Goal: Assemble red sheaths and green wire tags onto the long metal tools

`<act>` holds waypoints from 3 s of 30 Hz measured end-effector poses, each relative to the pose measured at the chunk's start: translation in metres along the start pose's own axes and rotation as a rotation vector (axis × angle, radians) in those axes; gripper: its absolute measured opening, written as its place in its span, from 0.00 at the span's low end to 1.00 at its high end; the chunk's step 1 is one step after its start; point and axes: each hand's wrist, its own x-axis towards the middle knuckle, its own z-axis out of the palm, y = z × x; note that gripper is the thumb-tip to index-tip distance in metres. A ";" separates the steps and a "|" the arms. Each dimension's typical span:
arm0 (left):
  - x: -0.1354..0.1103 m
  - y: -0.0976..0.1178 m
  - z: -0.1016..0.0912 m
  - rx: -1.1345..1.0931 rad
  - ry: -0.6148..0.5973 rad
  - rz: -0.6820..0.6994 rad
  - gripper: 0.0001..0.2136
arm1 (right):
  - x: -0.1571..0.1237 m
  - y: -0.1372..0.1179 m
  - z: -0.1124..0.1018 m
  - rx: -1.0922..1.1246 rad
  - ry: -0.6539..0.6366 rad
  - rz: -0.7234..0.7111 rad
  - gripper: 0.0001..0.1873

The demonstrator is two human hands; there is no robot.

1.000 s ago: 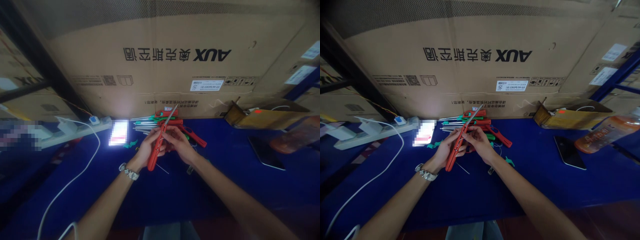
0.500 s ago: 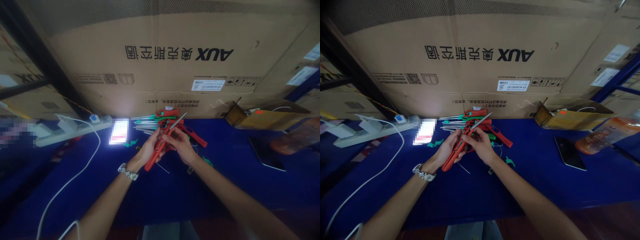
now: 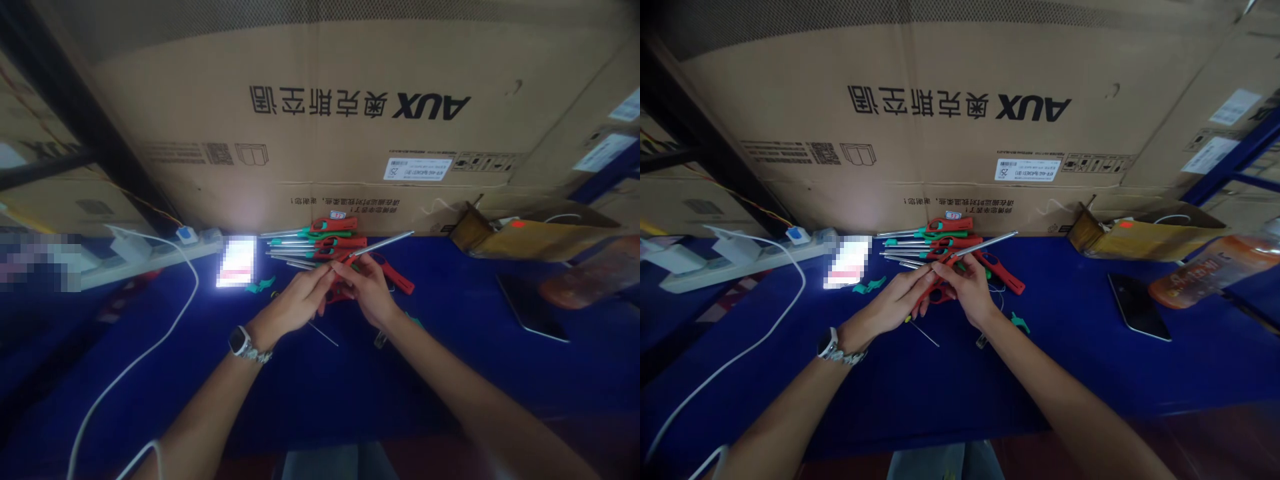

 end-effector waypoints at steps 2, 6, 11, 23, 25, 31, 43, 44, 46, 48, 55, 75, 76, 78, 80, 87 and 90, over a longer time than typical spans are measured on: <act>0.000 0.000 -0.001 -0.016 0.003 0.017 0.14 | -0.001 0.000 0.000 -0.006 -0.005 -0.006 0.18; 0.001 -0.001 -0.004 0.033 0.026 0.040 0.13 | 0.000 0.000 -0.002 -0.014 -0.017 0.016 0.20; 0.002 0.005 -0.003 0.196 0.043 0.097 0.14 | 0.004 -0.002 -0.007 -0.021 -0.034 0.075 0.22; -0.001 0.009 0.002 0.670 -0.028 0.155 0.16 | 0.004 0.001 -0.007 0.047 -0.093 0.026 0.17; -0.001 0.009 0.004 0.713 -0.008 0.137 0.16 | 0.003 0.000 -0.006 0.070 -0.090 0.030 0.16; -0.002 0.013 0.007 0.736 0.026 0.087 0.17 | 0.002 -0.001 -0.006 0.129 -0.060 0.032 0.15; -0.002 0.013 0.003 0.493 0.031 0.117 0.18 | 0.003 -0.003 -0.004 0.098 -0.002 0.008 0.14; -0.002 0.013 0.003 0.501 0.030 0.097 0.18 | 0.003 -0.003 -0.004 0.080 0.003 -0.004 0.14; -0.002 0.011 0.003 0.510 0.026 0.072 0.18 | 0.004 -0.003 -0.006 0.054 0.011 -0.022 0.13; -0.002 0.009 0.001 0.485 0.017 0.058 0.18 | 0.005 -0.001 -0.007 0.057 0.017 -0.022 0.12; 0.001 0.002 -0.003 0.521 0.014 0.069 0.17 | 0.005 0.001 -0.004 0.079 0.027 -0.007 0.10; -0.003 0.012 0.015 0.967 0.055 0.115 0.22 | 0.008 -0.016 -0.012 0.097 -0.072 -0.018 0.09; -0.003 0.012 0.015 1.008 0.080 0.126 0.22 | 0.008 -0.017 -0.011 0.100 -0.071 -0.028 0.09; -0.002 0.009 0.014 1.076 0.121 0.154 0.23 | 0.007 -0.017 -0.011 0.093 -0.069 -0.050 0.09; -0.001 0.007 0.012 1.109 0.143 0.181 0.24 | 0.008 -0.016 -0.010 0.070 -0.078 -0.060 0.09; -0.001 0.007 0.008 0.980 0.197 0.246 0.23 | 0.010 -0.010 -0.011 -0.027 -0.069 -0.166 0.09; -0.002 0.007 0.007 0.779 0.249 0.155 0.21 | 0.010 -0.010 -0.011 -0.074 -0.070 -0.204 0.12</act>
